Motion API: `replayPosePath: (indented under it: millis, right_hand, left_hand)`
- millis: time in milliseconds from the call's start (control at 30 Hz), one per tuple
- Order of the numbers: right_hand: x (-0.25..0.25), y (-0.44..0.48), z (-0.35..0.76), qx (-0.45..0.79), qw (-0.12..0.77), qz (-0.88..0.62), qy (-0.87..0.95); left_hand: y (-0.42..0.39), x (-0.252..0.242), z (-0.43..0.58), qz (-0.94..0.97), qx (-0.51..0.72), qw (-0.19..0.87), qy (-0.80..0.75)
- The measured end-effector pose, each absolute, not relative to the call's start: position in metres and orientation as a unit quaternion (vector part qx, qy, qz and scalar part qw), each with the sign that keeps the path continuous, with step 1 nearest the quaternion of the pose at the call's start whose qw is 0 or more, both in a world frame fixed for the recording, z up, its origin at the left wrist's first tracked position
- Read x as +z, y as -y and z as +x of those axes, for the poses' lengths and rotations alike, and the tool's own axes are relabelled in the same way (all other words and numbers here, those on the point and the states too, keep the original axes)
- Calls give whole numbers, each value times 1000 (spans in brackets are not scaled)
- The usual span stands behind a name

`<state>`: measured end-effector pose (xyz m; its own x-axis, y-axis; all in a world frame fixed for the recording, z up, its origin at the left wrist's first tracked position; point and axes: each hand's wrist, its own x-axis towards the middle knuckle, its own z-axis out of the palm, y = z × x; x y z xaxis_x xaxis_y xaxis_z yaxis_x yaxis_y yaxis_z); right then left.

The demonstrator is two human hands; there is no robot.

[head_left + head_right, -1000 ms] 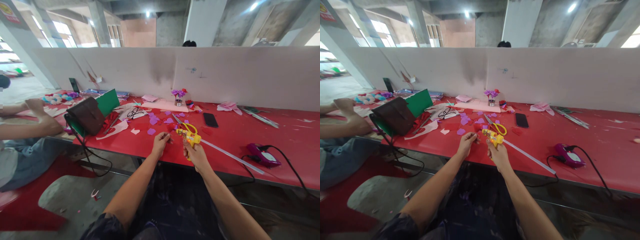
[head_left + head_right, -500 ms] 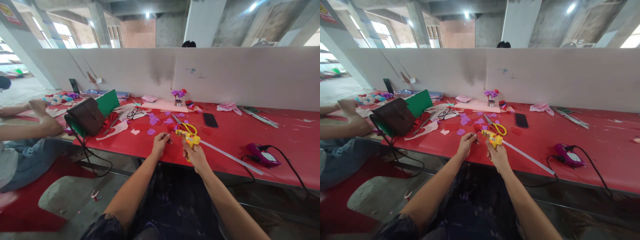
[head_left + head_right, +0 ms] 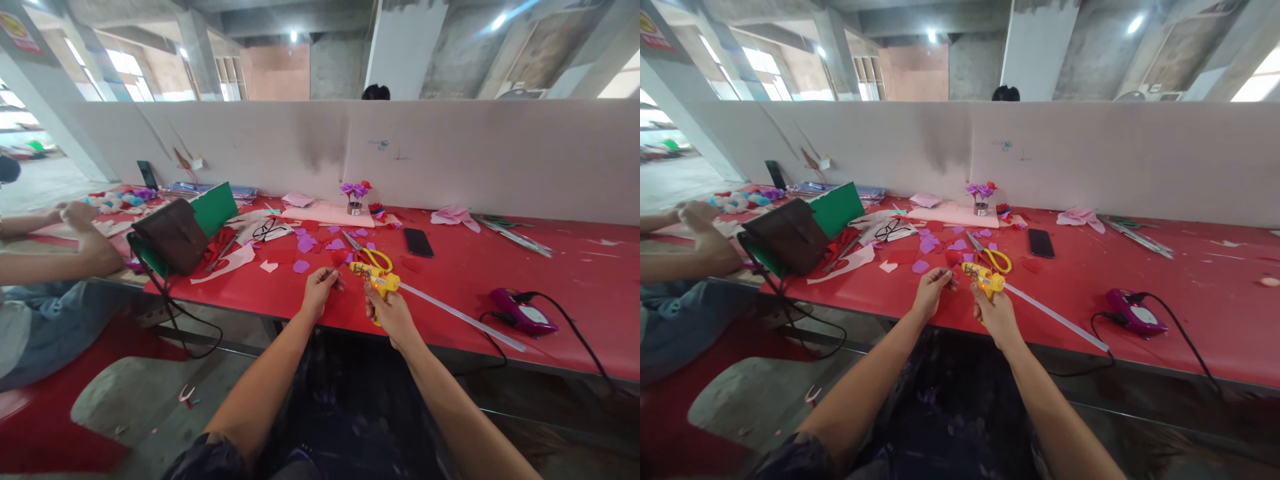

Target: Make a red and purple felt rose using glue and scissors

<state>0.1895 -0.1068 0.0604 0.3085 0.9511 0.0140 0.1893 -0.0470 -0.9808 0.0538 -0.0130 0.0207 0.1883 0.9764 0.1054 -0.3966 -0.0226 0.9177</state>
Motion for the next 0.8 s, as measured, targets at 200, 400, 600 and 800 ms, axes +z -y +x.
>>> replayPosePath:
  millis: [200,400,600,800]
  right_hand:
    - [58,104,185,356,502,-631,473]
    - [68,109,220,256,464,-675,513]
    - [55,98,332,18,280,-817,503]
    - [53,90,372,-9,285,-848,447]
  left_hand:
    - [13,21,53,461,553,618,-317]
    - [12,18,54,459,556,617,-315]
    - [11,18,53,448,559,628,-303]
    - [11,22,50,418,571,644,-292]
